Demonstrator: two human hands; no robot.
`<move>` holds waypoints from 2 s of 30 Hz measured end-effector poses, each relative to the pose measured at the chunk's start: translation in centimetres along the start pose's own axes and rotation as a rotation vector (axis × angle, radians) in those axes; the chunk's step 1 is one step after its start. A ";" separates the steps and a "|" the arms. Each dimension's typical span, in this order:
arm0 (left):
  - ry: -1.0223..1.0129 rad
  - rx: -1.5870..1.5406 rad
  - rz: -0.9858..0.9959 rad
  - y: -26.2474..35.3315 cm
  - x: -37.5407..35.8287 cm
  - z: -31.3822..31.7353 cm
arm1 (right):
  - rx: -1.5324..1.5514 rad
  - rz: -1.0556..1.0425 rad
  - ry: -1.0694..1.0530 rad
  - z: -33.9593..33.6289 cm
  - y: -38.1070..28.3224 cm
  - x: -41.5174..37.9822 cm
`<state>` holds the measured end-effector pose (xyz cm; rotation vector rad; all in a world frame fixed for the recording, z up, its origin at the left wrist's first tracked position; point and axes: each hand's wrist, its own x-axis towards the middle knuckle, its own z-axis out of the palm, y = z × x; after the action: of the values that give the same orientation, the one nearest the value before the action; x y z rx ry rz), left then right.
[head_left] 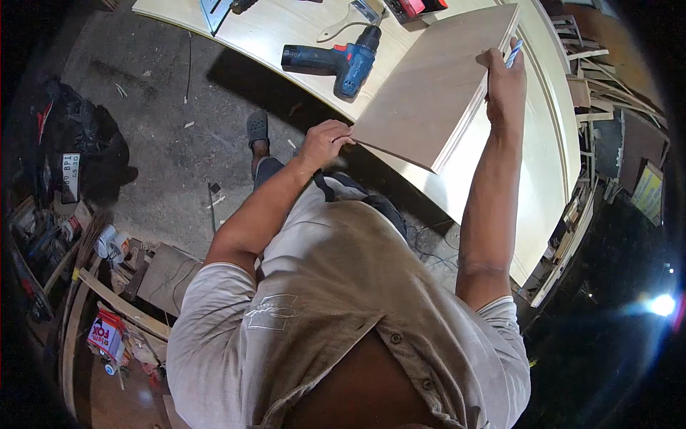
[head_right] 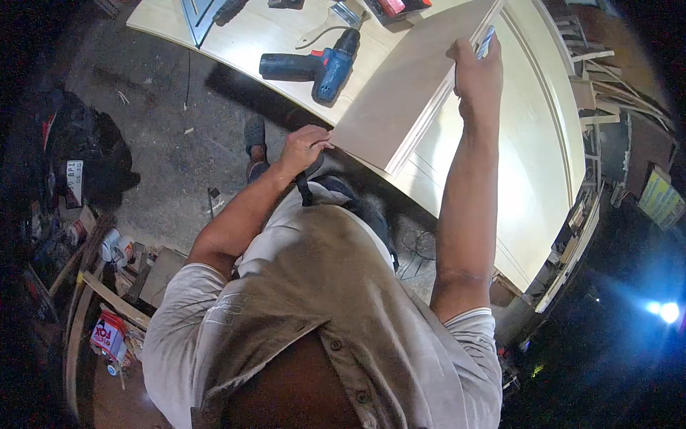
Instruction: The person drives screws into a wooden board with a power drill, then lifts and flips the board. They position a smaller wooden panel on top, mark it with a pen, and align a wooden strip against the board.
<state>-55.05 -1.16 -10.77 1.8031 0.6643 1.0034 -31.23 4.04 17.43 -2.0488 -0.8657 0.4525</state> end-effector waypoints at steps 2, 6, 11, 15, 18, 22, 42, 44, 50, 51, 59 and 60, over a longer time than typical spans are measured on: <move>0.002 0.000 0.003 0.0 0.2 -0.1 | -0.006 0.004 -0.002 0.0 0.4 0.2; -0.011 -0.028 -0.020 -0.1 0.0 0.0 | -0.008 0.017 0.014 0.0 0.3 0.1; -0.021 0.007 -0.034 0.1 0.1 -0.2 | -0.030 0.017 -0.008 0.2 -0.1 0.1; -0.050 -0.031 -0.073 -0.1 0.2 -0.3 | -0.035 0.024 -0.022 0.2 -0.6 -0.1; -0.056 -0.020 -0.061 0.1 0.2 -0.2 | -0.031 0.037 -0.022 0.3 -0.3 -0.2; -0.077 0.009 -0.008 0.1 0.2 -0.4 | -0.048 0.044 -0.013 0.1 -0.4 -0.2; -0.616 -0.170 -0.390 2.8 3.1 -3.1 | 0.131 -0.013 0.097 -0.5 3.0 0.4; -0.611 -0.137 -0.374 2.1 3.1 -2.7 | 0.116 0.001 0.098 -0.5 2.0 -0.2; -0.490 -0.017 -0.258 2.8 3.2 -3.0 | -0.017 0.116 0.118 -0.5 0.2 -0.5; -0.449 -0.066 -0.293 3.0 3.2 -3.0 | -0.008 0.130 0.118 -0.4 -0.6 -0.6; -0.410 -0.172 -0.350 1.8 2.8 -2.3 | -0.009 0.044 0.135 0.3 0.6 0.1; -0.415 -0.184 -0.366 1.7 2.8 -2.3 | -0.008 0.046 0.130 0.4 0.1 -0.3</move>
<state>-55.55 1.43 -7.69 1.5862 0.5906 0.4138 -31.60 4.04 17.14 -2.0841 -0.7450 0.3363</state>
